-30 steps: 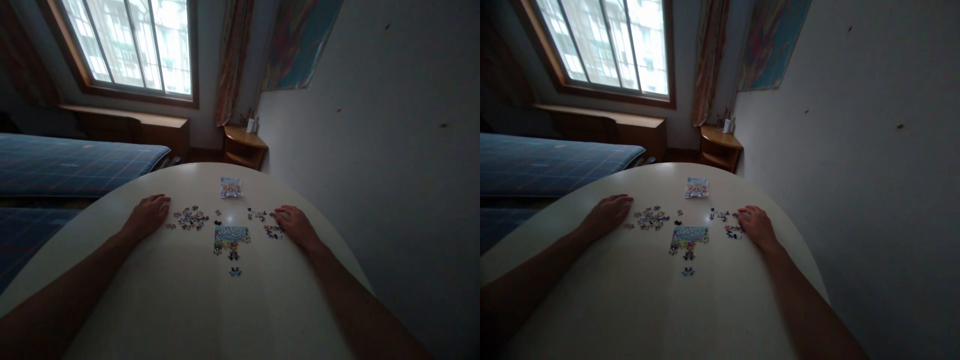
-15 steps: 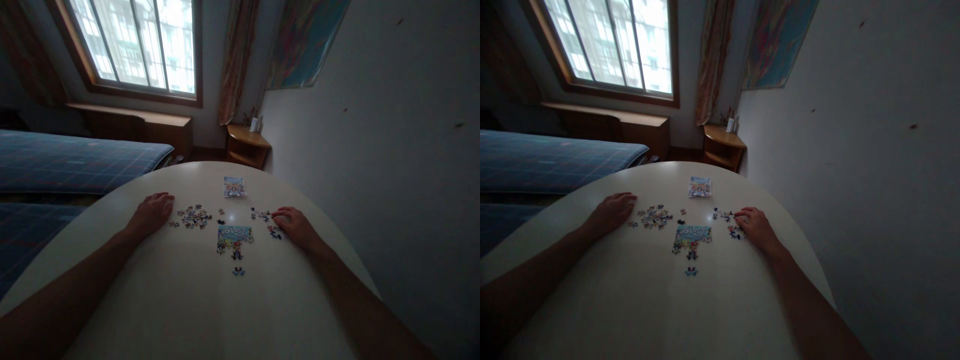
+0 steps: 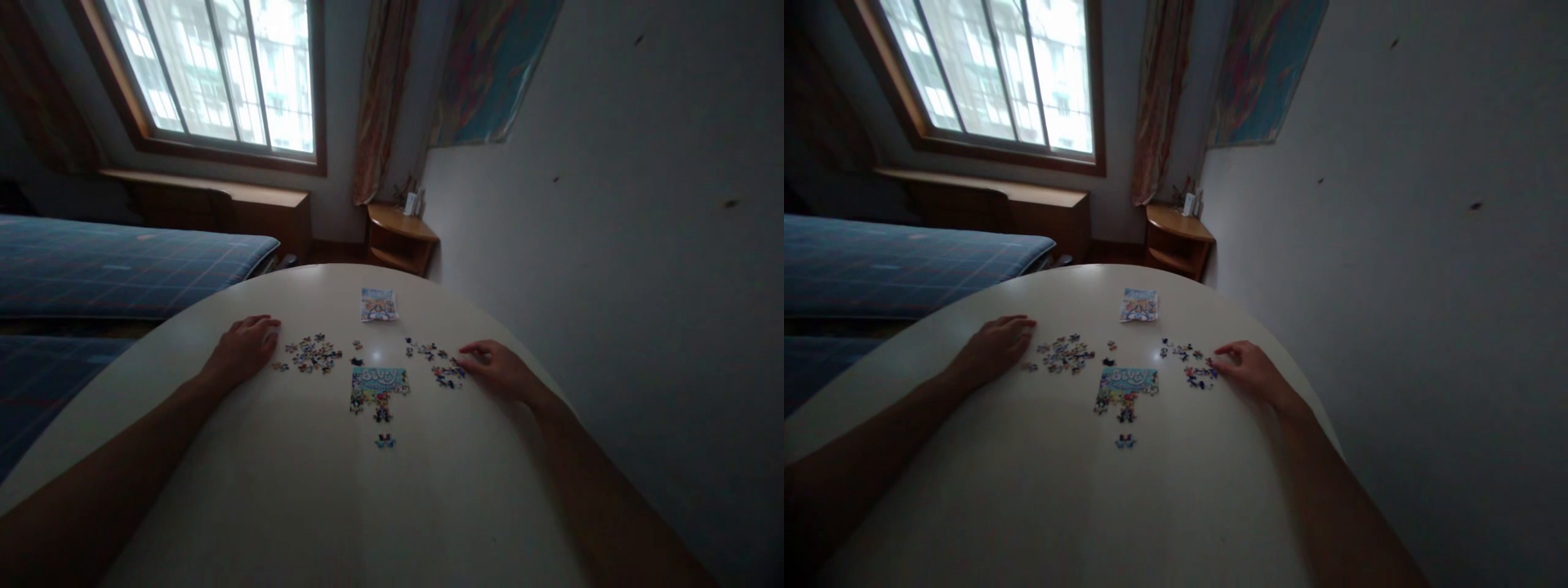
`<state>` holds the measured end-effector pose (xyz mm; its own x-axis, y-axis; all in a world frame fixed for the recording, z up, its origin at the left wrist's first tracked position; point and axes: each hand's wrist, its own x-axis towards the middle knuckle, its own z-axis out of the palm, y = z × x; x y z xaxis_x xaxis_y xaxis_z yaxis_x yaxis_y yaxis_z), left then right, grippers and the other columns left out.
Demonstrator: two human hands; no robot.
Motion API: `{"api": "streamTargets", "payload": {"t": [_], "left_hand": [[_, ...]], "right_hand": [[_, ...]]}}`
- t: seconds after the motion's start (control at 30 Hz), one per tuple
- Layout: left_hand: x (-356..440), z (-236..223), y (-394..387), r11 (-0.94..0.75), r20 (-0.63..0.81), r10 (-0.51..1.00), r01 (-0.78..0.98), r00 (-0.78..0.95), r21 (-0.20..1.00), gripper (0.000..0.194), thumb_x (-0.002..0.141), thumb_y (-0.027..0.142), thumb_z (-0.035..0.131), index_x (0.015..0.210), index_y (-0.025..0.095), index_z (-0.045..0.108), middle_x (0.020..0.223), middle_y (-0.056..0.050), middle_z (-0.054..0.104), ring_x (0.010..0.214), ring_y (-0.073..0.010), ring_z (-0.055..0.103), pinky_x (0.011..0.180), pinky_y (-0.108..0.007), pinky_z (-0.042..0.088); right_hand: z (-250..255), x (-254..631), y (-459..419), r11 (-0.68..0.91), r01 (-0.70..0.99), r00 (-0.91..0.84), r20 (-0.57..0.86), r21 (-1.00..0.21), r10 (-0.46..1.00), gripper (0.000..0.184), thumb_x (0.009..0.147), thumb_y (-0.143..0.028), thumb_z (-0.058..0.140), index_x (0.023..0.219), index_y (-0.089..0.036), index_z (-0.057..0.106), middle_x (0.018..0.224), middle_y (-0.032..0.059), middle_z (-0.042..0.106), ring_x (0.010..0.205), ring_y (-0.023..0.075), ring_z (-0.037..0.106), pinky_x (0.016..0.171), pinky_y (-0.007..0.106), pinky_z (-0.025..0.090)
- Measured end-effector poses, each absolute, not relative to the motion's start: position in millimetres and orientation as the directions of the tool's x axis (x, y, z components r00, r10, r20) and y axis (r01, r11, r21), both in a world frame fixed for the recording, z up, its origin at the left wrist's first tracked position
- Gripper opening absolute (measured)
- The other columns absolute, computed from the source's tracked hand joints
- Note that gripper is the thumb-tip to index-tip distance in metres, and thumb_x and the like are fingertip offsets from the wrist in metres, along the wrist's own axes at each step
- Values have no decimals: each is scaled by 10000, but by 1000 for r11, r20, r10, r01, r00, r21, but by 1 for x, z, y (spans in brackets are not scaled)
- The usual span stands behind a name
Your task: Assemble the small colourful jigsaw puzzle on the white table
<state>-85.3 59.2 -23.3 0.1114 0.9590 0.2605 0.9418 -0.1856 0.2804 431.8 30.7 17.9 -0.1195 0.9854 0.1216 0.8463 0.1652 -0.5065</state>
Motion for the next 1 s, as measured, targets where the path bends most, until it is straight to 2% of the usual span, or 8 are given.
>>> {"api": "streamTargets", "payload": {"t": [0.17,0.33,0.53,0.63,0.73,0.83,0.9,1.0], "left_hand": [[-82,-22,56,-160,291,953,952,81,260,446,908,388,354,1231,207,603,1366,-126,556,1288,-311,484,1096,-487,378],[-79,-19,54,-157,299,951,953,75,260,458,907,376,352,1228,176,609,1364,-150,552,1270,-329,497,1083,-501,386],[-78,-18,56,-147,267,961,957,78,249,474,904,382,354,1258,184,599,1388,-132,544,1299,-295,486,1108,-465,365],[-83,-13,56,-159,223,969,954,102,255,509,905,462,363,1263,199,611,1406,-108,544,1317,-274,478,1131,-424,344],[-91,-7,52,-209,151,973,938,173,276,592,863,597,434,1306,240,596,1475,-74,493,1385,-291,407,1135,-435,339],[-96,-3,47,-241,56,970,920,236,308,775,776,700,534,1399,239,517,1572,-90,342,1463,-338,253,1156,-489,291],[-95,-3,45,-238,33,970,918,240,317,832,764,724,545,1429,229,479,1590,-106,297,1480,-342,198,1172,-505,249],[-90,-3,45,-225,50,974,922,220,314,824,792,737,501,1429,214,475,1584,-118,308,1482,-328,199,1186,-496,215]], "right_hand": [[15,433,33,100,842,-50,108,-530,993,336,814,-454,660,1037,-215,739,1062,109,712,952,254,681,864,387,527],[13,437,33,226,857,-154,188,-463,970,488,717,-517,746,1105,-224,712,1281,120,630,1218,303,564,1066,465,404],[5,441,39,194,872,-115,196,-449,974,428,791,-510,656,1094,-212,712,1238,127,662,1186,305,593,1056,478,422],[2,437,41,186,874,-103,202,-449,974,504,793,-587,627,1129,-218,702,1312,132,623,1237,324,562,1070,509,410],[2,431,39,213,881,-143,193,-421,971,622,748,-634,660,1212,-219,665,1381,140,574,1281,343,525,1096,525,384],[2,427,35,229,887,-168,182,-401,969,680,744,-633,662,1265,-197,634,1412,152,545,1303,347,501,1114,516,368],[2,425,34,228,887,-165,184,-401,969,676,772,-625,629,1276,-176,624,1415,158,538,1310,341,493,1122,507,361],[1,424,33,226,892,-162,191,-392,968,651,809,-621,579,1268,-162,628,1413,161,538,1313,335,489,1128,502,352]]}}
